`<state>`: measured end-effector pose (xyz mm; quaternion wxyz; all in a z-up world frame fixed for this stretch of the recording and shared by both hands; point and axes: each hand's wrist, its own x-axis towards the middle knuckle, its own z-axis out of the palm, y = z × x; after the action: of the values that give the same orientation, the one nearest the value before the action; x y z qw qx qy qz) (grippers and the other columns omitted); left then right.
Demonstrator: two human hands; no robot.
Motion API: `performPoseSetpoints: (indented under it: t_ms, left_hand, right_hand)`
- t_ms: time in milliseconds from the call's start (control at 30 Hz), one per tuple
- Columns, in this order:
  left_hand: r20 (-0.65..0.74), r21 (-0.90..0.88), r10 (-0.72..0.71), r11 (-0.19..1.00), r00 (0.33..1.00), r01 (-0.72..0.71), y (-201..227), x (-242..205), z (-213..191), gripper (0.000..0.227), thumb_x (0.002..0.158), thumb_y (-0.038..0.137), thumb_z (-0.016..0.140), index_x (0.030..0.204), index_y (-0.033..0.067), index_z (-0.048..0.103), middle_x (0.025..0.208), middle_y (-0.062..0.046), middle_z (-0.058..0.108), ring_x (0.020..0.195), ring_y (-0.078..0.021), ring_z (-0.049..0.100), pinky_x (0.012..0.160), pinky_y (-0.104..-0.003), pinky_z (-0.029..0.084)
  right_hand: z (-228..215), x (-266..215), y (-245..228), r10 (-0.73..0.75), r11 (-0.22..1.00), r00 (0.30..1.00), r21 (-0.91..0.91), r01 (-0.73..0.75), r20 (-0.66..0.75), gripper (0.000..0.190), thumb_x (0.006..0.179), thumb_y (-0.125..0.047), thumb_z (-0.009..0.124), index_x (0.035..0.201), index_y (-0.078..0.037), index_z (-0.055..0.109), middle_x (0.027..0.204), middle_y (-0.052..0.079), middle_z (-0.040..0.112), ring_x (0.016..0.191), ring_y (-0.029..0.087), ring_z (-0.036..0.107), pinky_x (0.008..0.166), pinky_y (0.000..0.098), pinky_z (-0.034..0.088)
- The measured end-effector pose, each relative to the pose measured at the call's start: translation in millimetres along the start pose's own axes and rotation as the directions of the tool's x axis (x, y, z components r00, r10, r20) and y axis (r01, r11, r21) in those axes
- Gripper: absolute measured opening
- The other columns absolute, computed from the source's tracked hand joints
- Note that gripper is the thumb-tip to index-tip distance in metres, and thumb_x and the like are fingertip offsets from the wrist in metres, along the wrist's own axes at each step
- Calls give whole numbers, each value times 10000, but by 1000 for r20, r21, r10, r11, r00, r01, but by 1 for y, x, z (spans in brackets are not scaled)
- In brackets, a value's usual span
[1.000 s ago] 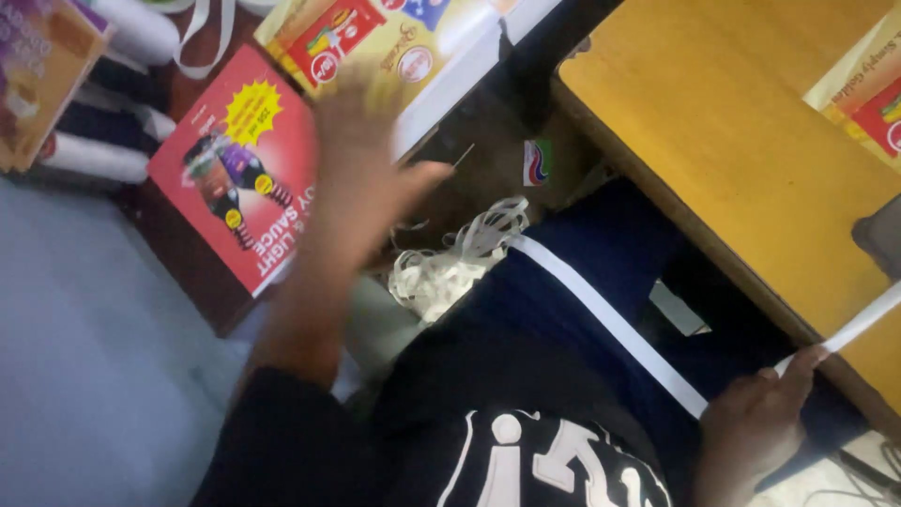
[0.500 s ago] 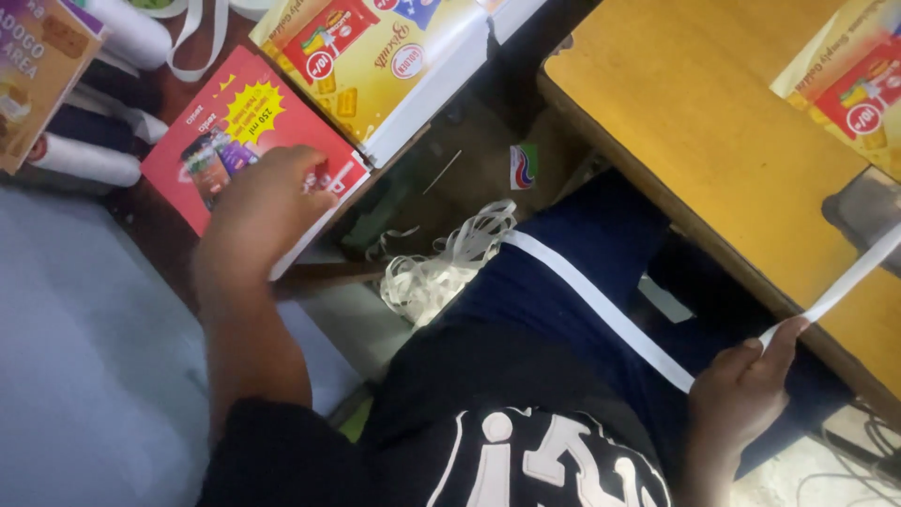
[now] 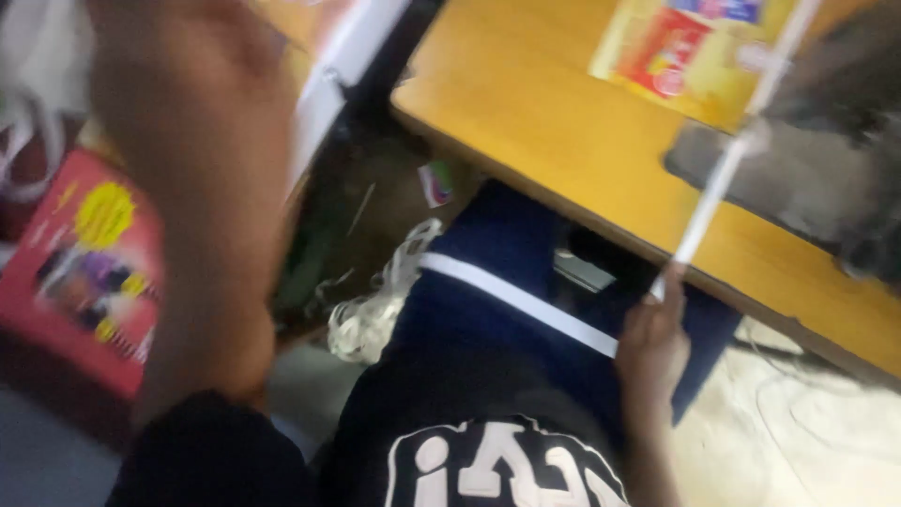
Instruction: The person uses a sewing machine to stitch a white strip of material along the edge of several small product boxes. They place each box under the needle, guide it through, and remove it after sewing, repeating the process for multiple boxes.
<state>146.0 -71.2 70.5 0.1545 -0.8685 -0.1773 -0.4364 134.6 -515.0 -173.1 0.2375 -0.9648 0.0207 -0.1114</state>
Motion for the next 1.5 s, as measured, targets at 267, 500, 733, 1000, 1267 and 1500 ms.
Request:
performPoseSetpoints:
  t_ms: [267,500,733,1000,1267,1500]
  left_hand:
    - [551,-646,578,752,602,-131,343,-82,98,258,950,74,595,1181,165,667,1036,-77,686,786,-334,757,540,-484,600]
    - [554,-719,632,691,542,-70,398,-108,82,176,953,119,667,1111,134,742,985,-145,714,709,-349,748,490,-442,576]
    - [315,-900,892,389,326,-195,293,-108,56,966,741,551,948,1496,109,536,1587,-230,470,1412,-439,492,1132,-603,392]
    - [204,-937,906,290,370,-194,291,-153,65,1023,737,472,984,1582,102,542,1706,-224,351,1594,-452,291,1298,-631,219]
    - [-17,-968,771,148,637,-205,306,-148,86,775,895,786,656,1211,84,744,1320,-198,640,1390,-425,534,1178,-661,330]
    - [62,-911,875,246,480,-332,343,-116,108,393,1007,292,813,1281,106,601,1237,-121,667,1070,-285,682,855,-396,581]
  right_hand:
    - [-30,12,-29,281,930,898,133,-341,338,590,1086,-310,360,1676,-283,336,1651,54,549,1036,607,647,790,654,461]
    - [-34,12,-24,323,886,868,201,-417,377,621,1093,-297,371,1713,-301,327,787,212,715,693,537,648,668,560,448]
    - [-18,0,-13,201,843,957,461,-277,208,592,1112,-405,408,1676,-228,412,1019,79,710,768,275,752,707,423,583]
    - [-5,-4,-11,201,625,973,750,-215,111,533,1165,-283,376,1667,-122,455,670,78,578,587,206,645,567,328,516]
    - [-15,1,-24,169,616,979,764,-192,110,557,1182,-315,373,1692,-91,387,626,53,572,541,172,579,526,293,445]
    - [-20,-6,-24,210,628,957,723,-288,198,584,1183,-359,412,1713,-128,334,750,27,528,660,115,501,671,273,482]
